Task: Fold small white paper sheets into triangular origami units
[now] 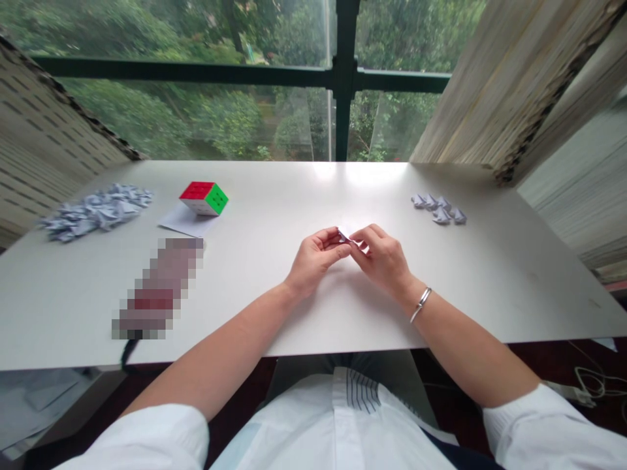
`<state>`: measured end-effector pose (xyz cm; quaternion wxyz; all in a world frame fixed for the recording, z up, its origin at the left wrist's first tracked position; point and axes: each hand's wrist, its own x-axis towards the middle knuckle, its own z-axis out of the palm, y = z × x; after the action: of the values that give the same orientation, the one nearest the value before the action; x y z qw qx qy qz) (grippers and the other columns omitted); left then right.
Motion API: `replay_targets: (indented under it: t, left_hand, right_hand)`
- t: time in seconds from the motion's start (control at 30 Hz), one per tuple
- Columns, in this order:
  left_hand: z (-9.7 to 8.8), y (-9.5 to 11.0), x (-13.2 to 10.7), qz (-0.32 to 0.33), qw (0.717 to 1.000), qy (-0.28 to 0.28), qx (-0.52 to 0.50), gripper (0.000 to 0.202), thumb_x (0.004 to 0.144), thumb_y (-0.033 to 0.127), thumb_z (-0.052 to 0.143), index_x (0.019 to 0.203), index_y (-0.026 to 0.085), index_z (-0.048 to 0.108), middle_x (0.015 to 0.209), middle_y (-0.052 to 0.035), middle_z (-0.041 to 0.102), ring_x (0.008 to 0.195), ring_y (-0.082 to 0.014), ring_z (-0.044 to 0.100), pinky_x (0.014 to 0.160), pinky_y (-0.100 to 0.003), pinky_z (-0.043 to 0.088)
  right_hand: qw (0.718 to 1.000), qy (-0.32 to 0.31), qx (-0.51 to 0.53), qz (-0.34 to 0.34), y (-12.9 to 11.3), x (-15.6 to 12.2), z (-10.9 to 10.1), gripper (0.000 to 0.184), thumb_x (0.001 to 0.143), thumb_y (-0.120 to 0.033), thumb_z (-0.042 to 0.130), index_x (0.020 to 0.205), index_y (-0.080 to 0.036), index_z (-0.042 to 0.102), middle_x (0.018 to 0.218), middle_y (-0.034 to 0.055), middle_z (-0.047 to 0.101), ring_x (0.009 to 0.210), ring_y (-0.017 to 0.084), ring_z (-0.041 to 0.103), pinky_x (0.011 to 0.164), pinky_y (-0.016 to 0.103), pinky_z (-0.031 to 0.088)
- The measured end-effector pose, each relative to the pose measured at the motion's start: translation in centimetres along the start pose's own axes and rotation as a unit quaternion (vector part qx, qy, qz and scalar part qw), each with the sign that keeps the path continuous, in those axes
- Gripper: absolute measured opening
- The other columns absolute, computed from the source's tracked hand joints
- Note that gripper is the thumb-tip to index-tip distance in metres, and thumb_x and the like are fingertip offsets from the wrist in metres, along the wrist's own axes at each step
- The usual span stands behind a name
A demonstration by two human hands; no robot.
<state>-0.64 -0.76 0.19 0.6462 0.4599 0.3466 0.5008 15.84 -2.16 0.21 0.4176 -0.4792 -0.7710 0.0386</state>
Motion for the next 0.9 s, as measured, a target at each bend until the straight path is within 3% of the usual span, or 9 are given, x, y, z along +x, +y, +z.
replay_targets:
  t: [0.13, 0.4, 0.57, 0.73, 0.9]
  left_hand:
    - [-0.06, -0.02, 0.05, 0.014, 1.000, 0.005, -0.013, 0.065, 0.069, 0.022, 0.082, 0.128, 0.018, 0.056, 0.089, -0.0021, 0.072, 0.084, -0.0150, 0.068, 0.090, -0.036, 0.052]
    - [-0.02, 0.42, 0.03, 0.017, 1.000, 0.018, -0.013, 0.048, 0.073, 0.023, 0.077, 0.117, 0.015, 0.062, 0.094, -0.0042, 0.072, 0.088, -0.0159, 0.068, 0.091, -0.038, 0.054]
    - [-0.09, 0.64, -0.02, 0.040, 0.999, -0.009, -0.005, 0.057, 0.075, 0.020, 0.072, 0.129, 0.021, 0.052, 0.086, 0.0001, 0.072, 0.081, -0.0138, 0.068, 0.089, -0.037, 0.055]
    - [0.04, 0.58, -0.15, 0.073, 0.996, -0.014, 0.045, 0.023, 0.075, 0.019, 0.068, 0.097, 0.020, 0.059, 0.079, 0.0021, 0.070, 0.075, -0.0121, 0.066, 0.084, -0.033, 0.056]
    - [0.08, 0.75, -0.21, 0.079, 0.995, -0.006, 0.057, 0.012, 0.073, 0.017, 0.067, 0.079, 0.018, 0.057, 0.072, 0.0041, 0.063, 0.071, -0.0104, 0.063, 0.079, -0.030, 0.056]
  right_hand:
    - [0.999, 0.000, -0.046, -0.020, 0.03, -0.10, -0.01, 0.015, 0.095, -0.032, 0.054, 0.095, -0.020, 0.063, 0.091, 0.0051, 0.065, 0.065, 0.012, 0.061, 0.058, 0.023, 0.045]
    - [0.999, -0.003, -0.024, -0.038, 0.03, -0.03, -0.13, 0.014, 0.095, -0.027, 0.054, 0.101, -0.022, 0.065, 0.095, 0.0046, 0.065, 0.065, 0.011, 0.061, 0.059, 0.023, 0.047]
    - [0.998, 0.004, 0.049, -0.031, 0.10, 0.07, -0.24, 0.014, 0.094, -0.032, 0.059, 0.100, -0.024, 0.068, 0.089, 0.0031, 0.060, 0.064, 0.010, 0.059, 0.059, 0.023, 0.049]
    - [0.993, 0.002, 0.117, 0.005, 0.04, 0.29, -0.37, 0.012, 0.090, -0.034, 0.065, 0.090, -0.023, 0.070, 0.084, 0.0010, 0.055, 0.060, 0.008, 0.055, 0.056, 0.024, 0.049]
    - [0.973, 0.009, 0.217, 0.072, -0.07, 0.60, -0.21, 0.019, 0.083, -0.042, 0.072, 0.083, -0.023, 0.072, 0.083, 0.0013, 0.055, 0.066, 0.010, 0.055, 0.055, 0.024, 0.051]
